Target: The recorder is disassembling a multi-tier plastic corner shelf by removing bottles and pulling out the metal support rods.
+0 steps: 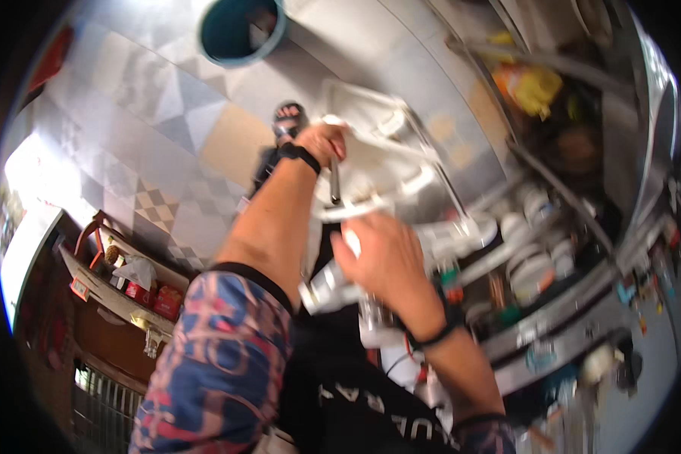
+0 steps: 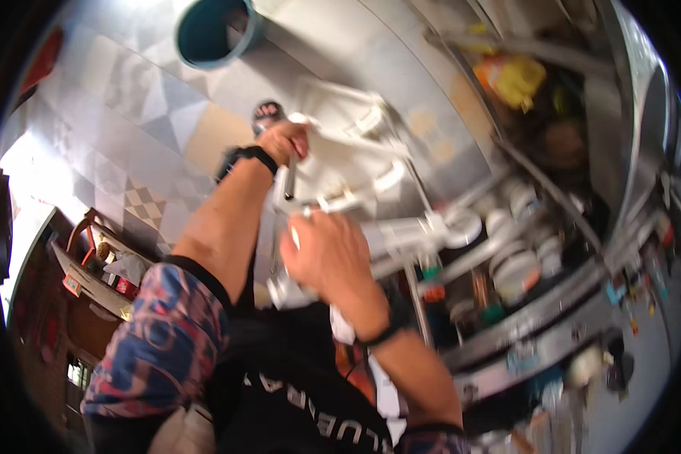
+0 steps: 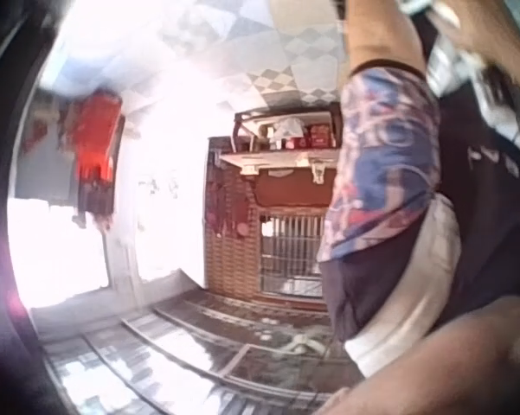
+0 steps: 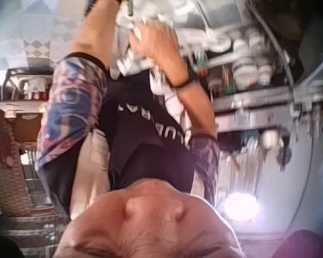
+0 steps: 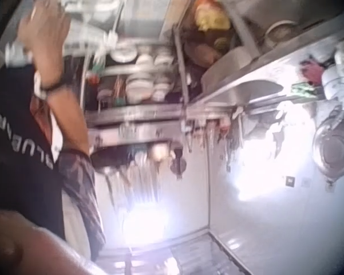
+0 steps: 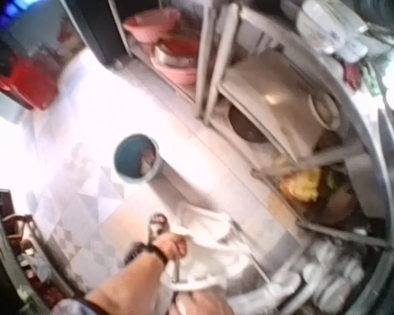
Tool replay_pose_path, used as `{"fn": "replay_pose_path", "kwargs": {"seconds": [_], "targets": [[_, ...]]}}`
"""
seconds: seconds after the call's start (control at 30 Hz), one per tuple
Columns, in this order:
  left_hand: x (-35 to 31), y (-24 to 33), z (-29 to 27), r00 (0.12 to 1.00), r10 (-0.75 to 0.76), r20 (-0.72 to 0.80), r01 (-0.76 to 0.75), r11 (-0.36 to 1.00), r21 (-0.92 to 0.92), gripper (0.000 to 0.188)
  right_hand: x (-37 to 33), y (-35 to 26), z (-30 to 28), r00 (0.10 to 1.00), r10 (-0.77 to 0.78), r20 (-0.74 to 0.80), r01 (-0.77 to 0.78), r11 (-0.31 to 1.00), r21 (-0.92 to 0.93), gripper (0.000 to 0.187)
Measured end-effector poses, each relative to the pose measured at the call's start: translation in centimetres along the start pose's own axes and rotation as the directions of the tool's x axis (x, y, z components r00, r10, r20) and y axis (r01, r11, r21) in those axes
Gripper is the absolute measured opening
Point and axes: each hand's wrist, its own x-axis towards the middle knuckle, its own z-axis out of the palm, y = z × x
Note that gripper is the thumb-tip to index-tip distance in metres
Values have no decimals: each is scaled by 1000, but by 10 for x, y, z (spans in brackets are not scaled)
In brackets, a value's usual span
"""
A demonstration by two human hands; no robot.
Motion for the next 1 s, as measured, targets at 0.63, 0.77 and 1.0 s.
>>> {"fn": "replay_pose_path", "kwargs": {"seconds": [0.63, 0.77, 1.0], "targets": [[-34, 41, -10, 963, 83, 257, -113, 988, 105, 58, -83, 48, -119, 895, -85, -437, 89, 996, -12, 24], [-94, 35, 24, 848, 514, -128, -427, 806, 410, 71, -147, 56, -158, 704, -44, -709, 112, 993, 49, 24], [-179, -2, 52, 483, 871, 94, -865, 457, 206, 50, -188, 43, -175, 216, 10, -976, 186, 981, 52, 41]]}}
